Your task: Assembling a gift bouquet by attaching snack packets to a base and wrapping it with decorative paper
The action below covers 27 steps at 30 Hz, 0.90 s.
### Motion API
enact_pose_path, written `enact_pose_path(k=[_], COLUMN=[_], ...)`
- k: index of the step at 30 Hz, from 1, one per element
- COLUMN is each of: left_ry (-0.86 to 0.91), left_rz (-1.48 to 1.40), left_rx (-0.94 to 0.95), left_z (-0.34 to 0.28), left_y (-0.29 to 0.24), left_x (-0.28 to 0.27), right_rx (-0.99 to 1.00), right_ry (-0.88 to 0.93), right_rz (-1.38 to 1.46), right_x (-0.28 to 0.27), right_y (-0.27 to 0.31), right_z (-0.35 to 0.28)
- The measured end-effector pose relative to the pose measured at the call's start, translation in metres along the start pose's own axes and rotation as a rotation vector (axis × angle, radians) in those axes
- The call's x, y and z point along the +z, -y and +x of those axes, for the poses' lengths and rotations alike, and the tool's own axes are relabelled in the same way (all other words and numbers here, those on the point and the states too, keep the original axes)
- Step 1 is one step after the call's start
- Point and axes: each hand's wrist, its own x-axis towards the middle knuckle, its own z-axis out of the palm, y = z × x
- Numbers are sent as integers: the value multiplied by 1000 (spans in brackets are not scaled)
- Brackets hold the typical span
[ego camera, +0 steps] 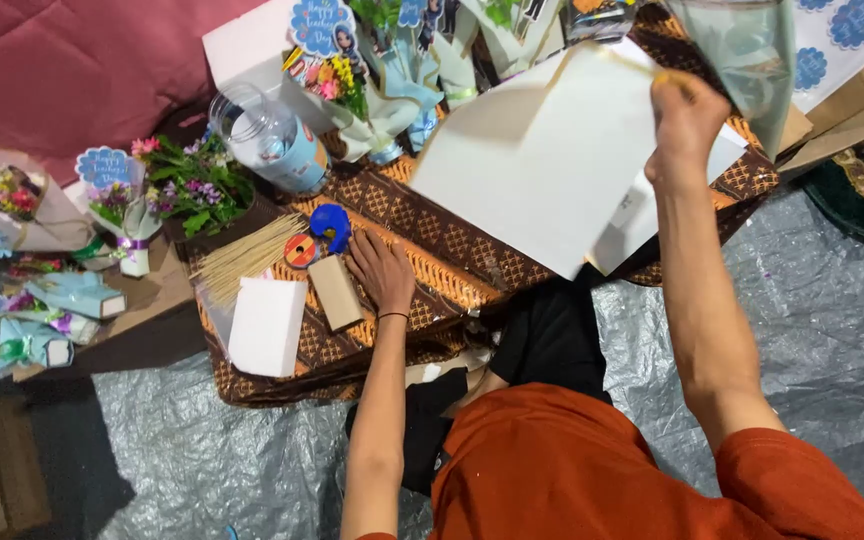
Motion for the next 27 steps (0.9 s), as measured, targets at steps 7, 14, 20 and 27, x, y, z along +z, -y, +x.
enact_pose_path(k=[7, 14, 20, 27], left_ry=[6, 5, -25, -57], left_rz=[-767, -1412, -1226, -571], left_rx=[-99, -399, -436, -163], left_z=[-20, -26, -36, -48], left_y=[-20, -23, -31, -26], left_x=[-73, -86, -136, -122], right_rx=[8, 89, -11, 4], right_ry=[138, 309, 391, 385], right_rz=[-208, -251, -297, -338], right_x=[24, 53, 51, 52], right_y=[-83, -69, -106, -105], right_z=[-63, -114, -107, -108])
